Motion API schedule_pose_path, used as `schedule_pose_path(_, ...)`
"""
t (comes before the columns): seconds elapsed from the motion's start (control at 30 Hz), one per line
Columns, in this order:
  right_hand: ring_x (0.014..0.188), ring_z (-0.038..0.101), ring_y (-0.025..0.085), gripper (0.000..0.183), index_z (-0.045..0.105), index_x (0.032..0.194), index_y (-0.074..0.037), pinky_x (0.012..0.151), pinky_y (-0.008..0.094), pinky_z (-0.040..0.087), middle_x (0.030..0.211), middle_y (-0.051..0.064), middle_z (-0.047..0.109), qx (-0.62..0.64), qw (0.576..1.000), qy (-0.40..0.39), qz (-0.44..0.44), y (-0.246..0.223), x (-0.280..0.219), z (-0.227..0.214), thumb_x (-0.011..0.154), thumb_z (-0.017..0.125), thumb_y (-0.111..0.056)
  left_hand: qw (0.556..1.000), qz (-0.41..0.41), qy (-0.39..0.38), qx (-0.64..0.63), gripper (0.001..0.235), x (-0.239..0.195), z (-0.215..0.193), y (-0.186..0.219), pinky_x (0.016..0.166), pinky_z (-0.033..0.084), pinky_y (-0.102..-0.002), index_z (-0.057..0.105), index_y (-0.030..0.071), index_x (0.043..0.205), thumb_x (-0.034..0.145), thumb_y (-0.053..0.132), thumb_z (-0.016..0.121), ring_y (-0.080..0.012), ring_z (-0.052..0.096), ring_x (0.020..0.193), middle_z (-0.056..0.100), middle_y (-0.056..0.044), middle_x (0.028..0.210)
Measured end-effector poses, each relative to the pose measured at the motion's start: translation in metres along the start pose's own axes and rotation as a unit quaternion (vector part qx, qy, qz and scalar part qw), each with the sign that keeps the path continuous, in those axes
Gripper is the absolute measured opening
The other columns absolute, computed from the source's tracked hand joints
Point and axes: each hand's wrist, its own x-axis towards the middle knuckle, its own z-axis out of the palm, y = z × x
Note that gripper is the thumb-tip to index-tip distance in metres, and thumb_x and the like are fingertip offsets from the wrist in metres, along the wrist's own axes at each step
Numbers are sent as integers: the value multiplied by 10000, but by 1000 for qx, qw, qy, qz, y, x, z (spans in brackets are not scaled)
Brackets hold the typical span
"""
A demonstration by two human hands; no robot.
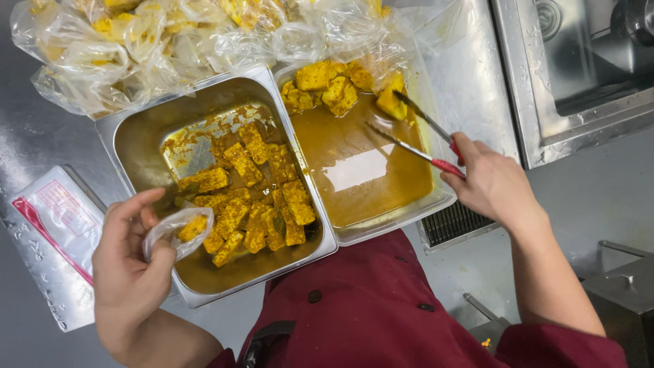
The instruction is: The person uses tongs to transfer yellow seasoned food pieces from a metal tray into small plastic bags. They then seal the bags and place them on the counter. The process is repeated multiple times.
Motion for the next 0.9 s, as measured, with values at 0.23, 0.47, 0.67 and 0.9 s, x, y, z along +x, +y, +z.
schedule_pose_path(0.23, 856, 686, 445, 624, 508, 1367, 6, 734, 506, 546, 1018, 244, 700, 24, 999, 5, 40, -5, -6, 3, 869, 731, -297, 1000, 8, 11, 4, 557, 8, 44, -16, 696, 444, -195, 526, -7, 1404, 864, -144, 512, -82, 511, 874, 458, -33, 1079)
schedule_pose_path(0.47, 887, 707, 433, 655, 538, 1360, -28, 782, 495, 541, 978, 258, 716, 89, 984, -126, 83, 0, -17, -3, 830, 735, -357, 989, 61, -18, 131, 561, 24, 108, -24, 868, 545, -350, 570, 80, 1379, 836, -38, 648, -260, 626, 998, 521, -160, 1207)
schedule_pose_path(0.67, 712, 668, 333, 666, 537, 1427, -55, 666, 440, 529, 866, 220, 718, 195, 935, -219, 199, 10, -15, 7, 876, 746, -364, 965, 63, -176, 183, 801, 29, 88, -14, 986, 499, -433, 494, 101, 1436, 722, 134, 857, -366, 569, 1214, 492, -188, 1375)
schedule_pose_path(0.9, 460, 500, 113, 468, 609, 1344, -22, 385, 264, 357, 845, 63, 692, 553, 751, -250, 261, 10, 7, 64, 930, 628, -239, 918, 179, -190, 299, 969, 61, 73, -30, 1148, 288, -527, 491, 96, 1423, 535, 99, 880, -420, 435, 1378, 509, -152, 1480)
